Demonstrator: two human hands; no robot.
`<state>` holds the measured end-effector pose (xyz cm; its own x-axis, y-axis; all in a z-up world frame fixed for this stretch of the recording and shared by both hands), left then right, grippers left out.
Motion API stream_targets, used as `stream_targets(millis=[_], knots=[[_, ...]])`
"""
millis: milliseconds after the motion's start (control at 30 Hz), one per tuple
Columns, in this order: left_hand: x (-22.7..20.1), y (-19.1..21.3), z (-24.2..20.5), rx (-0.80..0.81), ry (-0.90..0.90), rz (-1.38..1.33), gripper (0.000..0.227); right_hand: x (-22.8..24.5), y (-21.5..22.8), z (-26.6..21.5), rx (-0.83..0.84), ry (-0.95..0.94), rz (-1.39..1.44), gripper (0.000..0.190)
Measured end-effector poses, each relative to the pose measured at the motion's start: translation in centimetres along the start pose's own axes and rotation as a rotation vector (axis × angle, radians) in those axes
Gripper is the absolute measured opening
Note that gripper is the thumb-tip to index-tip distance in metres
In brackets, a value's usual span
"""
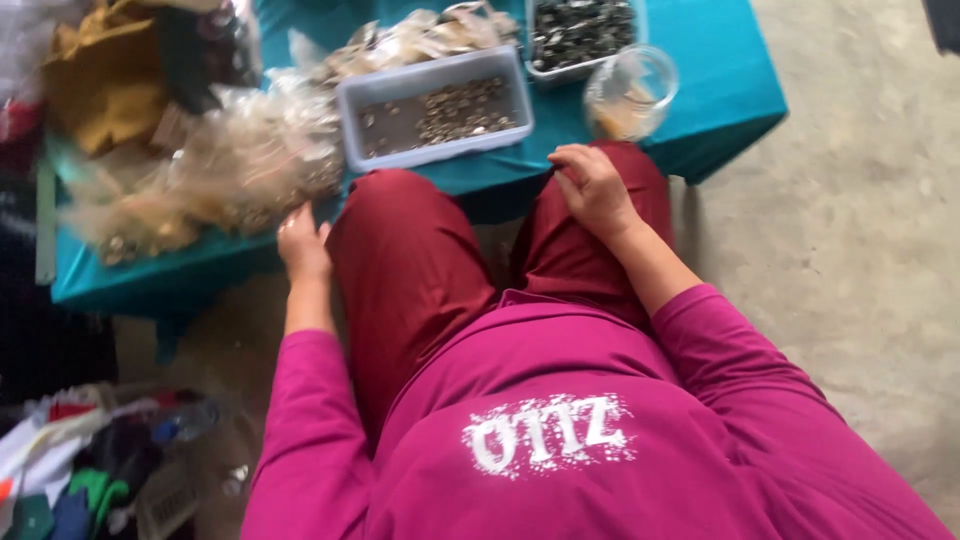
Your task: The person repeatedly picks small metal hardware pieces from a white tray and places them into small clear plastic bags. They seal each bag and set it aside on the table. The process is repeated multiple times throughout the clip.
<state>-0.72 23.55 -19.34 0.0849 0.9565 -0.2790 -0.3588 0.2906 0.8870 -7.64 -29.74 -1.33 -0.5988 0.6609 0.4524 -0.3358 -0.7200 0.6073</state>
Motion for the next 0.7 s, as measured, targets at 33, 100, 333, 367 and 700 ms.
stream_targets(millis=[33,100,333,367,700], knots=[[-0.7,0.8,-0.3,-0.001,-0.016,-0.006,0.052,0.5,2.0,1.3,-0.011,-0.005,-0.012,0.034],[-1.4,2.2,-1.0,0.036,-0.014,-0.089,0.047,1.3,6.6,3.9,-0.118,-0.043,0.035,0.02],[-8.1,11.8,-0.8,0.047,0.086,-0.326,0.037,-14.2,10.2,7.1,-0.033,-0.264,-0.153,0.023],[-9.5,13.5,-0.5,0.019,0.112,-0.415,0.036,-16.8,8.4,7.0,0.139,-0.464,-0.164,0.029],[-27.5,21.4,0.4,0.032,-0.127,-0.399,0.032,-23.2,-2.3,6.2,1.168,-0.589,-0.588,0.038]])
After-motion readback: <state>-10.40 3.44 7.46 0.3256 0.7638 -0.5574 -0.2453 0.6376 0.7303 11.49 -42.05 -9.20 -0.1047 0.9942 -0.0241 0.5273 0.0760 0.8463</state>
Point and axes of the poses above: each hand's wrist, its own z-axis towards the middle knuckle, its own y-axis out of the back of the hand, x = y × z, the point moved 10 cm from there along z, towards the middle knuckle, and after that the axes turned 7 degrees about y, right-handed, at the moved point
